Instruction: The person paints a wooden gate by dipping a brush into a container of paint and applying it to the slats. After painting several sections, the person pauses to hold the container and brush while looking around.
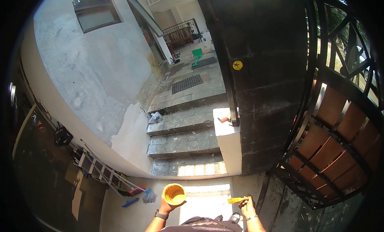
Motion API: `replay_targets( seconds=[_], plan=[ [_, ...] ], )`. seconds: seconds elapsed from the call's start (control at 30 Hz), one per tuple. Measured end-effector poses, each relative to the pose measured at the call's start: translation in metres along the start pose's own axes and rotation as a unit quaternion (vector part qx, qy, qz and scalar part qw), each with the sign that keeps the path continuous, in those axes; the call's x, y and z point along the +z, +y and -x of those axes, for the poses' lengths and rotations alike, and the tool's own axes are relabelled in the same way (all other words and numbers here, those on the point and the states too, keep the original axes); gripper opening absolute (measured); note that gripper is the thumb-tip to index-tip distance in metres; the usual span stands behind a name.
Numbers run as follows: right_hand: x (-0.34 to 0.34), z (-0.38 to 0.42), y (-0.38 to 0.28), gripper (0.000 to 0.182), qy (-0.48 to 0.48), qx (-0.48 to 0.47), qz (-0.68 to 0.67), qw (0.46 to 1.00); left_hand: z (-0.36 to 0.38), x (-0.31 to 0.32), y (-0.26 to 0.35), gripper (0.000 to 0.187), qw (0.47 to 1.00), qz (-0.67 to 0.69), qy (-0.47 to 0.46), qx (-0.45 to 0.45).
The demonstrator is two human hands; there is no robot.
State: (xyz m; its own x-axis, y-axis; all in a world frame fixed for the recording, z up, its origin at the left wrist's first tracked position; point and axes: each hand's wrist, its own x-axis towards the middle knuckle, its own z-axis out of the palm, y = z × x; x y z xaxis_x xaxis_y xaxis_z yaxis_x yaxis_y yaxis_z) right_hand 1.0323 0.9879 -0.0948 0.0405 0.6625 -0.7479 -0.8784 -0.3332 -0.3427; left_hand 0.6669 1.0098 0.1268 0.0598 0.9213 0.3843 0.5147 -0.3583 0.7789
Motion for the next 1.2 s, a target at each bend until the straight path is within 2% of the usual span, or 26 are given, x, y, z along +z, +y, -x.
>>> replay_targets(
  seconds=[0.07,0.27,0.43,0.5,0.67,0.77,1.0,1.2],
  plan=[
    [0.009,0.015,0.006,0.030,-0.049,0.025,0.001,0.998,0.001,0.004,0.000,0.085,1.000,-0.003,0.001,-0.005],
    [0.021,0.031,0.009,0.032,-0.002,0.043,0.057,0.997,0.005,0.007,0.004,0.084,1.000,-0.002,0.018,0.004],
    [0.007,0.011,0.000,0.026,-0.042,0.045,0.049,0.997,0.016,0.005,-0.004,0.083,0.999,0.003,0.028,-0.019],
    [0.014,0.012,-0.003,0.026,0.002,0.036,0.066,0.997,0.022,0.002,-0.003,0.083,0.999,-0.012,0.040,-0.018],
    [0.025,0.013,-0.005,0.032,-0.038,0.044,0.078,0.995,0.036,-0.004,-0.006,0.082,0.997,-0.032,0.062,-0.026],
    [0.036,0.025,-0.003,0.034,-0.059,0.049,0.077,0.994,0.041,-0.005,-0.003,0.084,0.996,0.009,0.080,-0.045],
    [0.033,0.026,0.008,0.032,-0.030,0.051,0.114,0.992,0.040,-0.007,0.003,0.082,0.996,-0.009,0.087,-0.030],
    [0.032,0.033,0.000,0.034,-0.029,0.055,0.093,0.994,0.039,-0.002,0.002,0.083,0.996,0.003,0.083,-0.034]
  ],
)
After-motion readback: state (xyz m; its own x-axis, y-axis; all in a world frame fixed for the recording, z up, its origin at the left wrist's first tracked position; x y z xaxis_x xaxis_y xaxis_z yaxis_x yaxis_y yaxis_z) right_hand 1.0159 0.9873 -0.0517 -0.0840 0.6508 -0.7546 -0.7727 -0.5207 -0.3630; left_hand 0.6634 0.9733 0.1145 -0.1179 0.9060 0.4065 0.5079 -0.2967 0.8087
